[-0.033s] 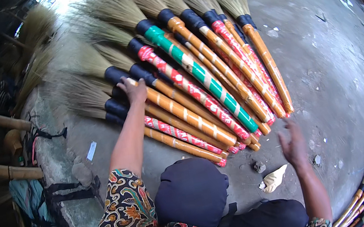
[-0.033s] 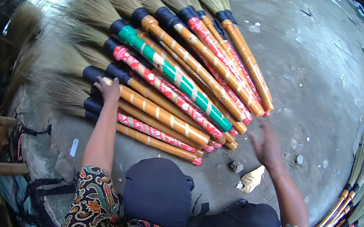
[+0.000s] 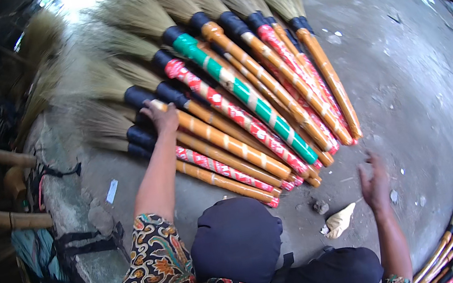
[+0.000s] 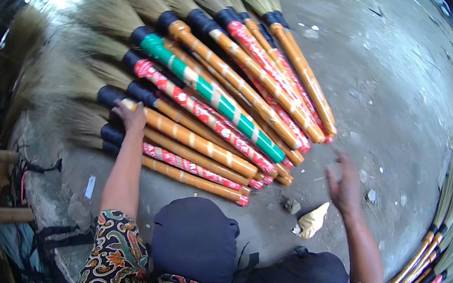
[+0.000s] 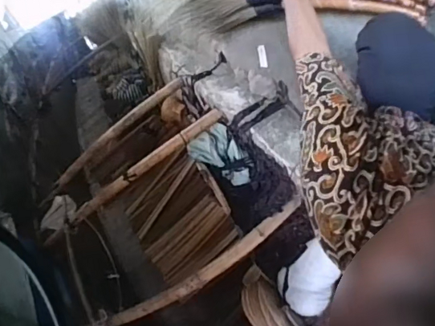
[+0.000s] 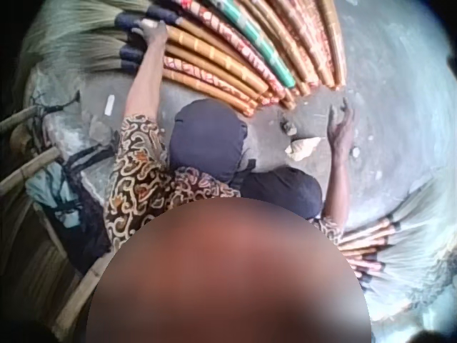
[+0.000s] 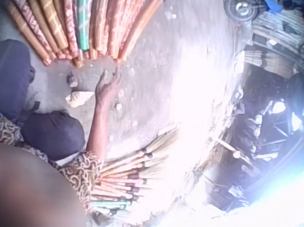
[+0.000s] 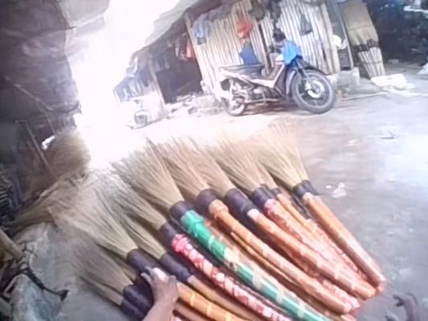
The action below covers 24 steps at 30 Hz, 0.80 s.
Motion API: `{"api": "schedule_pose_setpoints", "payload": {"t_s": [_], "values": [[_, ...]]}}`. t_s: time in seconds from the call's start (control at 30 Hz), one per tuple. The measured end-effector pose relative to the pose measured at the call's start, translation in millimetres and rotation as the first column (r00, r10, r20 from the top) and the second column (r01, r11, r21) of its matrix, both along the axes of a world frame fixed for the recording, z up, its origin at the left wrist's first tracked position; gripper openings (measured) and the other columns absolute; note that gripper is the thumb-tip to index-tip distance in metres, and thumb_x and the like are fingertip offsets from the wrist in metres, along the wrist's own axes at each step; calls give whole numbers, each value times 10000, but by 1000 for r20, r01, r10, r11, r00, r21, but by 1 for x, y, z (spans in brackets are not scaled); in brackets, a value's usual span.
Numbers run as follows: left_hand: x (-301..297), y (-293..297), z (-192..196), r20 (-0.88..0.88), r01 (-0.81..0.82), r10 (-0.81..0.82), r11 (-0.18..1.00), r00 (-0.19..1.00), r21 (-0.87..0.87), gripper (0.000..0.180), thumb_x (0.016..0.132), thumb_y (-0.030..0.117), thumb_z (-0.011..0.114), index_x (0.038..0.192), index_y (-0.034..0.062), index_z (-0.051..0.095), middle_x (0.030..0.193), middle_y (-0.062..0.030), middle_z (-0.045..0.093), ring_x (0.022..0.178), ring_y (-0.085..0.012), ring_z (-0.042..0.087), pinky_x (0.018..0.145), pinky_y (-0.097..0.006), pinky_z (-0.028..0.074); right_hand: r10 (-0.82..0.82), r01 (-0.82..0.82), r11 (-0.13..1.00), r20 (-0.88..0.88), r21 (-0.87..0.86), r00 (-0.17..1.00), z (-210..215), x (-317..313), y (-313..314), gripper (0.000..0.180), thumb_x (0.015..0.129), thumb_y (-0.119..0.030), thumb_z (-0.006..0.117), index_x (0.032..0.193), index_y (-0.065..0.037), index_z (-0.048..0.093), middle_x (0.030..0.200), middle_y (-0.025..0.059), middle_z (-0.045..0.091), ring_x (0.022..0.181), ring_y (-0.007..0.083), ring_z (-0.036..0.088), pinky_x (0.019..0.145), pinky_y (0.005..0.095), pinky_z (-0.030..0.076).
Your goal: The person sits on the floor and arranges multiple brooms with patterned handles into neat rows. They pick up each broom, align it with others, and place it down, repeating the process to form organized groups.
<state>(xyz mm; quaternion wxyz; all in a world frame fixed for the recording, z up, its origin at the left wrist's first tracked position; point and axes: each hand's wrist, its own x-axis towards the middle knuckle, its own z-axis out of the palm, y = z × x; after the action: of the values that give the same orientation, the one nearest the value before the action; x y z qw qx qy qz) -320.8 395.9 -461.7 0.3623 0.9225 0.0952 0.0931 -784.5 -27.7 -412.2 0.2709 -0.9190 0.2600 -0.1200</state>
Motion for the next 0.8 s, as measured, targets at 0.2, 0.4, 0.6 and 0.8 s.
{"api": "schedule_pose_setpoints", "payload": {"t_s": [0.2, 0.4, 0.6, 0.8], "values": [[38, 39, -53, 169, -112, 151, 969, 974, -221, 851, 654, 169, 981, 1327, 5, 487, 1257, -191, 593, 1077, -337, 637, 940, -505, 585, -821, 803, 570, -89, -171, 564, -84, -294, -101, 553, 1051, -325, 614, 1468, 24, 513, 1403, 290, 588, 1241, 401, 615, 1058, 468, 490], [6, 7, -49, -178, -2, -67, 933, 982, -359, 545, 879, 212, 784, 1347, 19, 581, 1230, -152, 683, 998, -288, 701, 815, -452, 637, -923, 815, -10, -309, -579, -231, -169, -533, -67, 671, 964, -436, 646, 1460, -5, 512, 1471, 269, 526, 1437, 426, 445, 1192, 541, 368], [-49, -32, -53, -126, -5, -20, 980, 992, -197, 535, 889, 217, 768, 1352, 22, 583, 1230, -150, 684, 994, -288, 702, 808, -454, 639, -899, 861, -276, -200, -428, -388, -145, -582, -36, 632, 939, -391, 699, 1451, -70, 513, 1469, 166, 529, 1406, 380, 469, 1121, 587, 419], [-71, -52, -38, -103, -2, -15, 986, 995, -169, 526, 898, 221, 752, 1357, 26, 585, 1231, -148, 685, 991, -287, 704, 801, -456, 641, -851, 885, -241, -353, -397, -390, -130, -606, -51, 568, 929, -384, 725, 1381, -71, 582, 1330, 201, 655, 1244, 402, 632, 1025, 564, 504]]}}
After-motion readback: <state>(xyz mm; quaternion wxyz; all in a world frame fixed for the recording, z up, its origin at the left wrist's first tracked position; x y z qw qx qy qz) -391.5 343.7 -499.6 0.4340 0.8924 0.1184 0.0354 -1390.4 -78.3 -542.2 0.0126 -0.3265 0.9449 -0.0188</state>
